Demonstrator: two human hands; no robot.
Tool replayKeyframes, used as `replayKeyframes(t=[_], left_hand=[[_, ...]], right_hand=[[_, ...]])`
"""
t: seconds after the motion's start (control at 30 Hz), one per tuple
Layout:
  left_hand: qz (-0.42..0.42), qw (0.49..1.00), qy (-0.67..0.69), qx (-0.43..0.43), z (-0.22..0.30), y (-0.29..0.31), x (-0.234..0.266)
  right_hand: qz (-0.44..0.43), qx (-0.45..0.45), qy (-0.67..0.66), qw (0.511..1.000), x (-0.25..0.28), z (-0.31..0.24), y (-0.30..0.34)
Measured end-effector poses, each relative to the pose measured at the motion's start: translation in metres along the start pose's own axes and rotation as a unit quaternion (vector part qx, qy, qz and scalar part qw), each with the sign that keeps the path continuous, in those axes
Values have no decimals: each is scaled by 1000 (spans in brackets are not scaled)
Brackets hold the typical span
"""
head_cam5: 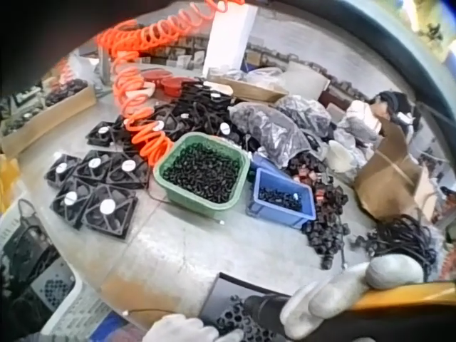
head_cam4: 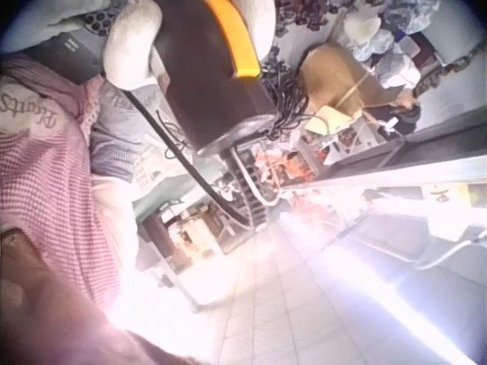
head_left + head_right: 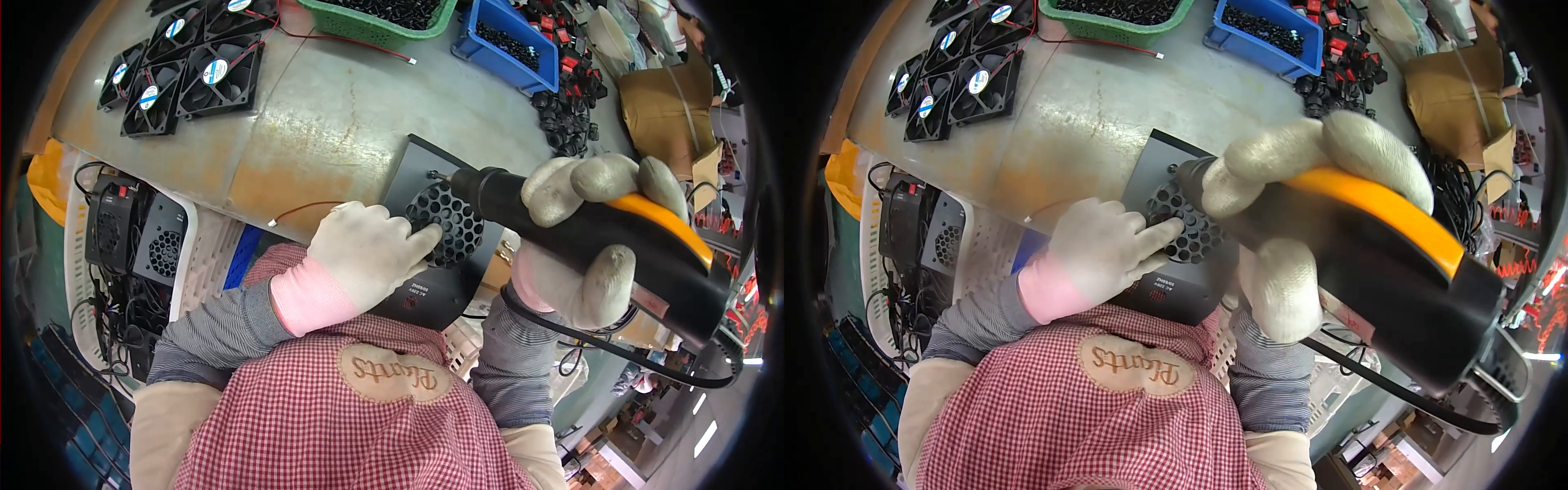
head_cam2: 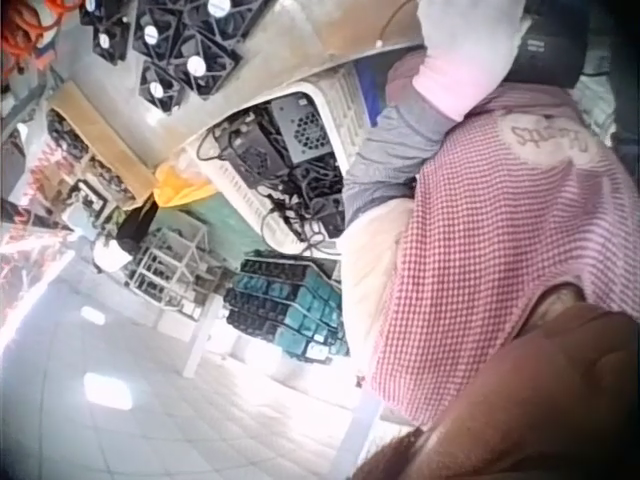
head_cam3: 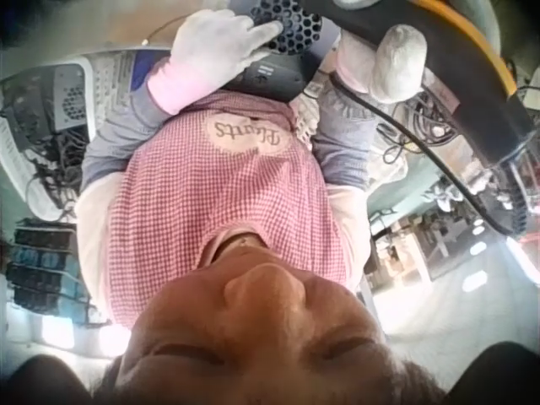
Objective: The person assembles electronic cooling fans into metal casings by securing them with screws using an electric screwdriver.
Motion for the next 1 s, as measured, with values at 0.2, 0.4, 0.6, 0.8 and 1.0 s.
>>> replayKeyframes(t=[0.2, 0.4, 0.6, 0.8, 1.0], left_hand=[[5, 1000, 9, -6, -3, -1, 0], [-21, 999, 31, 9, -2, -1, -2], [-52, 993, 85, 70, -11, 4, -4], [66, 752, 596, 275, -32, 28, -5], [123, 550, 762, 319, 24, 16, -28]], right_hand=[[-59, -115, 2, 992, -18, 19, -28], [-113, -80, 42, 989, -24, 23, -35], [-118, -28, 31, 992, -7, -8, -37], [-48, 138, 21, 989, 8, -92, 43], [133, 205, -77, 967, 33, -117, 116]])
Point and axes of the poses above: each hand's wrist, its own y-axis away from the middle knuckle, its own x-axis out of the back of the hand, z = x × y, the point moved 9 cm from there along -y, towards the middle knuckle, and after that the axes turned 14 degrees about -x, right-handed, at the moved point
